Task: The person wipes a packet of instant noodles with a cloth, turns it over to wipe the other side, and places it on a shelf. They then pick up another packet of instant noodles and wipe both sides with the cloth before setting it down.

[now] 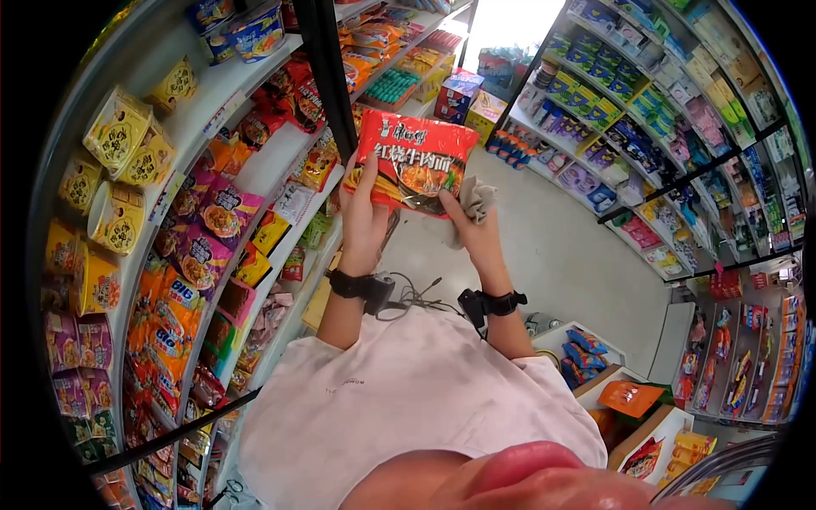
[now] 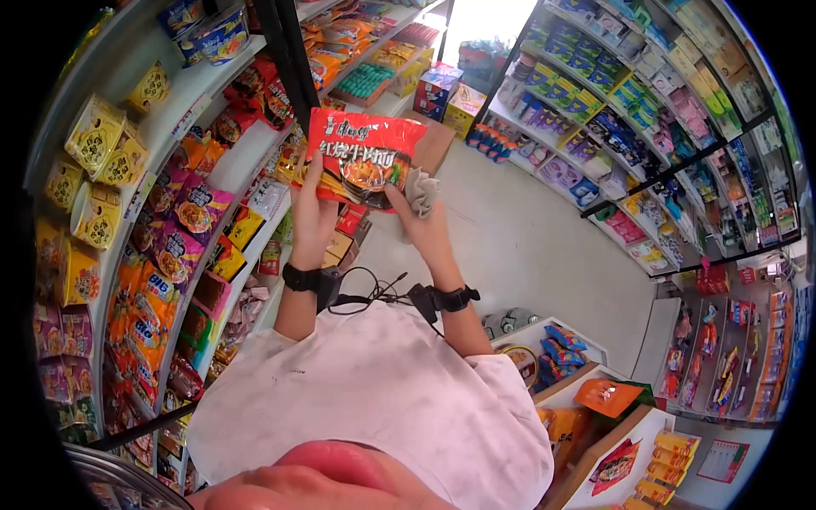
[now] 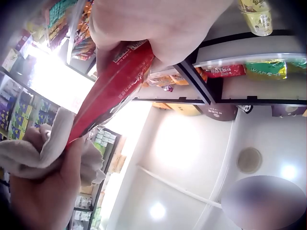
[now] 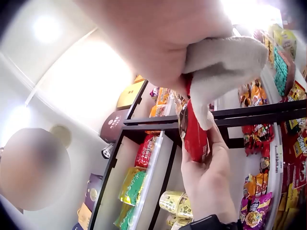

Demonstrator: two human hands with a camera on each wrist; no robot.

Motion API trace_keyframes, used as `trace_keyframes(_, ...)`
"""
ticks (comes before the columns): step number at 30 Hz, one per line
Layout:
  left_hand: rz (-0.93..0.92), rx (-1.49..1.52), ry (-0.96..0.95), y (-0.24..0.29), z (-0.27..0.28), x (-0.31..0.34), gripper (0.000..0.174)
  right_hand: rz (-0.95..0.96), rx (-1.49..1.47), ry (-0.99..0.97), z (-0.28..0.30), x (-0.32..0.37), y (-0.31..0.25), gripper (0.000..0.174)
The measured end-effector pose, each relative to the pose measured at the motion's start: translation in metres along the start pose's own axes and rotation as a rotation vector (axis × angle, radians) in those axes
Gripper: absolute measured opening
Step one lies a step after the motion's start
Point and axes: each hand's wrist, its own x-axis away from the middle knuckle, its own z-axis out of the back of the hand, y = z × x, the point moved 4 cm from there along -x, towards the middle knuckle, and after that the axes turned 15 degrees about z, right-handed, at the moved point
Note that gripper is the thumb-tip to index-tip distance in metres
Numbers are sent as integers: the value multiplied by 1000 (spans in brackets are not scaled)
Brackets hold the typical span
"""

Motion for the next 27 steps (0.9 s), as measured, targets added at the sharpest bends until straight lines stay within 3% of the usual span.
trace_keyframes(3,-28,-5,-16,7,3,-2,38,-20,108,-10,1,0,2,24)
trace_keyframes(6,-33,3,-19,9,8,-3,38,-67,-247,161,-9,3,-4,22)
trace_keyframes(13,-118,35,24,17,8,-1,41,-180,-348,190,-10,2,-5,32)
trace_keyframes(17,-110,-100,17,27,15,-1,44,-257,-308,397,34,-12,16,36)
trace_keyframes(18,-124,-305,34,26,15,0,43,-256,-260,449,40,-16,11,36)
trace_keyframes(20,-164,-711,47,22,11,3,43,12,-84,496,47,-25,-12,36)
trace_keyframes(21,-90,-681,19,17,1,7,41,165,3,521,47,-37,-26,36)
trace_keyframes(24,83,-649,-156,2,-22,13,42,398,241,238,23,-40,-27,33)
trace_keyframes(25,81,-750,-112,11,-41,23,40,352,304,97,15,-38,-29,35)
trace_keyframes(27,114,-723,-122,1,-29,22,39,264,409,-198,-3,-34,-35,38)
